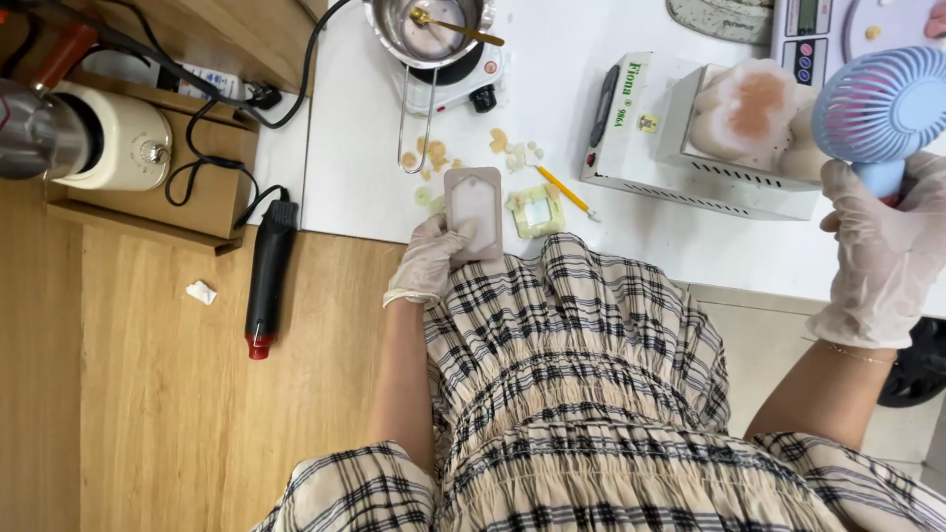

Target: The recorder is preparing and pouring wax into molds to make candles, using a small fan and heat gun.

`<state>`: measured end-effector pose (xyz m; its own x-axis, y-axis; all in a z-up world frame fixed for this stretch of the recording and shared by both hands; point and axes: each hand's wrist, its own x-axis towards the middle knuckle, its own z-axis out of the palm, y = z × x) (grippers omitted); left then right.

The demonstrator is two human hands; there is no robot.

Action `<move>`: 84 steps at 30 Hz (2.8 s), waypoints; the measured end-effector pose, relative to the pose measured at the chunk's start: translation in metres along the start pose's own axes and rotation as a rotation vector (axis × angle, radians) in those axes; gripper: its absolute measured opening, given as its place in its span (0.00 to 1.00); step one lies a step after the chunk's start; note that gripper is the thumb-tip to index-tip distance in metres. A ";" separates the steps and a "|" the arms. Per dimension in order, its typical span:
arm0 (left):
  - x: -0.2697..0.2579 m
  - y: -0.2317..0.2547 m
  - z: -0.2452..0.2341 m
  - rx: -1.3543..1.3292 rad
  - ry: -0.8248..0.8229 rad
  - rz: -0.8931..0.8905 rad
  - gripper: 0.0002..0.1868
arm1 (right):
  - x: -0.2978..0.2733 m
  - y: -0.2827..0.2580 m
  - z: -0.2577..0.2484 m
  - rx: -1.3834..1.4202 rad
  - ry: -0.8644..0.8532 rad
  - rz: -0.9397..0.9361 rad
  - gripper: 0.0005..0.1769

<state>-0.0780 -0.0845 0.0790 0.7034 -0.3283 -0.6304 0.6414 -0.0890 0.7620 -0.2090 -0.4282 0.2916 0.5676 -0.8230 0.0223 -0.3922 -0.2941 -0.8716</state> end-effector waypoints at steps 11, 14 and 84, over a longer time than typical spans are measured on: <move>0.011 0.012 0.026 0.015 -0.258 0.128 0.32 | 0.002 0.038 -0.002 -0.078 0.005 -0.077 0.17; 0.008 0.017 0.025 0.162 -0.198 0.073 0.30 | -0.004 0.034 0.005 -0.126 0.040 -0.068 0.20; 0.049 -0.034 -0.013 0.254 0.160 0.239 0.35 | -0.056 0.038 0.036 0.143 0.037 0.067 0.21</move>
<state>-0.0611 -0.0857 0.0204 0.8758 -0.2191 -0.4301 0.3710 -0.2644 0.8902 -0.2295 -0.3754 0.2396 0.5160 -0.8563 -0.0224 -0.3195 -0.1682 -0.9325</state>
